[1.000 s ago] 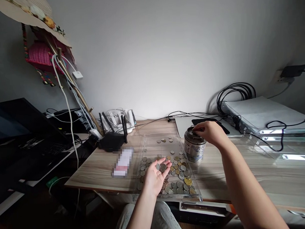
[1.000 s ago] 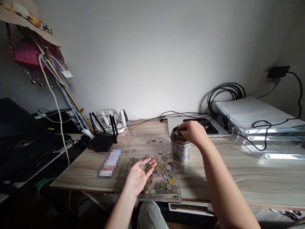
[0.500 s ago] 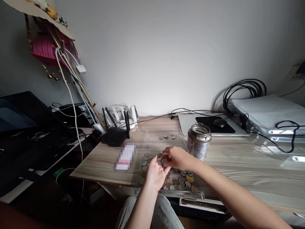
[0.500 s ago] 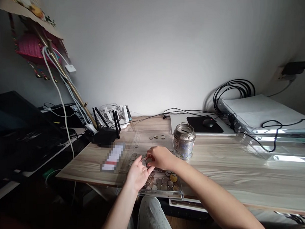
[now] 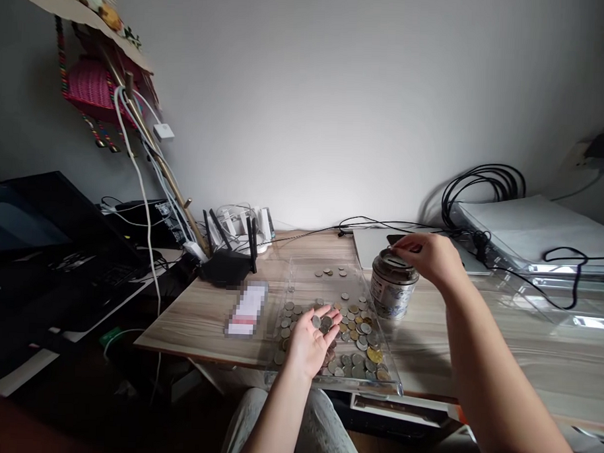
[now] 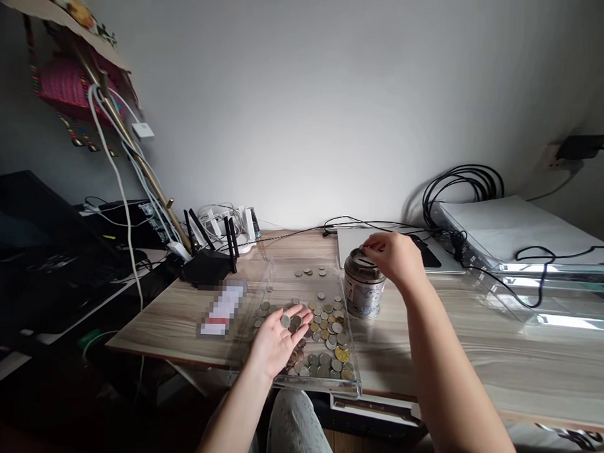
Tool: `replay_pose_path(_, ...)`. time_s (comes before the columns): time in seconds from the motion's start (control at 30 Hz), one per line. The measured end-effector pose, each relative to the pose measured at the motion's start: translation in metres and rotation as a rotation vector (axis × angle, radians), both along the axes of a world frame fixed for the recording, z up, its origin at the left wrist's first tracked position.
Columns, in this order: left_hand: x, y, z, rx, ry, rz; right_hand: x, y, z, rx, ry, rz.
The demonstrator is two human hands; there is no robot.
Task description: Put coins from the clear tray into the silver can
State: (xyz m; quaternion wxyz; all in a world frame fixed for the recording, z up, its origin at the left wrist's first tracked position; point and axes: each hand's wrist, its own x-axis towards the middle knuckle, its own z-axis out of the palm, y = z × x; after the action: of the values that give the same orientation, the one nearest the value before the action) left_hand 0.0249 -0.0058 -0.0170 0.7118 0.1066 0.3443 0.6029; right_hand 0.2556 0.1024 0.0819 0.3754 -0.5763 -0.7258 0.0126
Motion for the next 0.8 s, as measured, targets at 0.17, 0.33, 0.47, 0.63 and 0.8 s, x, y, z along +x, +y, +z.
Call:
replay_pose_path(0.17,0.000,0.000,0.000,-0.011,0.009,-0.008,0.006,0.006,-0.008,-0.053,-0.083,0.086)
replay_pose_path(0.33,0.000,-0.001,0.000,0.013,-0.023,-0.084,-0.040,-0.018,-0.015,0.206,-0.084,0.323)
replay_pose_path(0.47,0.000,-0.001,-0.001,0.038,-0.081,-0.039,-0.091,-0.039,-0.043,0.031,-0.249,0.831)
replay_pose_path(0.63,0.001,0.001,-0.002,0.041,-0.092,0.007,-0.121,-0.049,-0.067,0.002,-0.416,0.892)
replay_pose_path(0.8,0.001,-0.001,-0.001,0.083,-0.023,-0.016,-0.099,-0.045,-0.044,0.213,-0.295,0.760)
